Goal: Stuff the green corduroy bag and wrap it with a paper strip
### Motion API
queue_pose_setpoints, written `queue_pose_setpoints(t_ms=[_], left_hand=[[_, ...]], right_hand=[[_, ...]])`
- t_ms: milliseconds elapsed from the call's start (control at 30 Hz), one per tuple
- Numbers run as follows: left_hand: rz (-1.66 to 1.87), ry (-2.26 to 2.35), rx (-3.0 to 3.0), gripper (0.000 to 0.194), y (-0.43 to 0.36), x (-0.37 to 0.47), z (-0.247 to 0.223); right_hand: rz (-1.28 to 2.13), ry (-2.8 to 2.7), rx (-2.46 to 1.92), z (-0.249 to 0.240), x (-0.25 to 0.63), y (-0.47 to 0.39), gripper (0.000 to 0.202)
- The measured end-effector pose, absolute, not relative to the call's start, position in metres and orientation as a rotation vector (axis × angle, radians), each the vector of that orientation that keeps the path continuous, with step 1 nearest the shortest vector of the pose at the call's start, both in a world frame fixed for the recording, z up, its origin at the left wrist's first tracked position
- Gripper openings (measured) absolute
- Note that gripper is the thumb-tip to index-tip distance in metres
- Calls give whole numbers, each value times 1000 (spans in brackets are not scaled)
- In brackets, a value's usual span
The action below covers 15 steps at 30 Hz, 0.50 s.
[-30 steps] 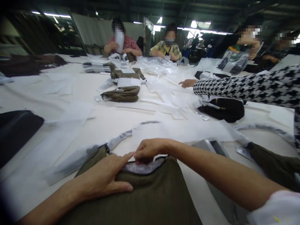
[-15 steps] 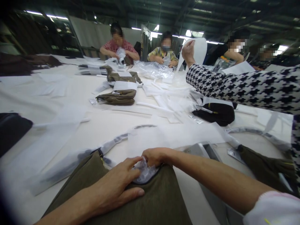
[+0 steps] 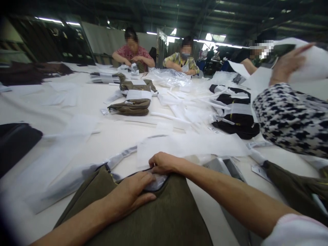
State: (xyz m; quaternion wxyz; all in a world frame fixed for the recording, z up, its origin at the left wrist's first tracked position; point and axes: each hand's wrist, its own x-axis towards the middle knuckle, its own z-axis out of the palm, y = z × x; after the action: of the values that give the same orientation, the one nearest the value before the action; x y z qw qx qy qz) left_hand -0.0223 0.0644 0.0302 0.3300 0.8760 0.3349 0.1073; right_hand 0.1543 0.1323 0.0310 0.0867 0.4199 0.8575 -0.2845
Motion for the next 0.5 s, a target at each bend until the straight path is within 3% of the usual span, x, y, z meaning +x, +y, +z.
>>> queue_pose_setpoints(t_ms=[67,200,300,400,500], left_hand=[[242,872,2342,21,62,-25,28],[441,916,2459,33,58,-27,29],[380,876,2579,22,59,-26,32],[358,808,2659,16,62,-25,33],[427,696,2731,13,65,-22,30]], right_hand=[[-852,2504,1337,30,165,143,26],[-535,2470,1767,31,209,176,36],[-327,2424,1971,33,243,194,42],[-211,2426,2025,35,260,191,38],[-231,2579,1796,35,257,177,43]])
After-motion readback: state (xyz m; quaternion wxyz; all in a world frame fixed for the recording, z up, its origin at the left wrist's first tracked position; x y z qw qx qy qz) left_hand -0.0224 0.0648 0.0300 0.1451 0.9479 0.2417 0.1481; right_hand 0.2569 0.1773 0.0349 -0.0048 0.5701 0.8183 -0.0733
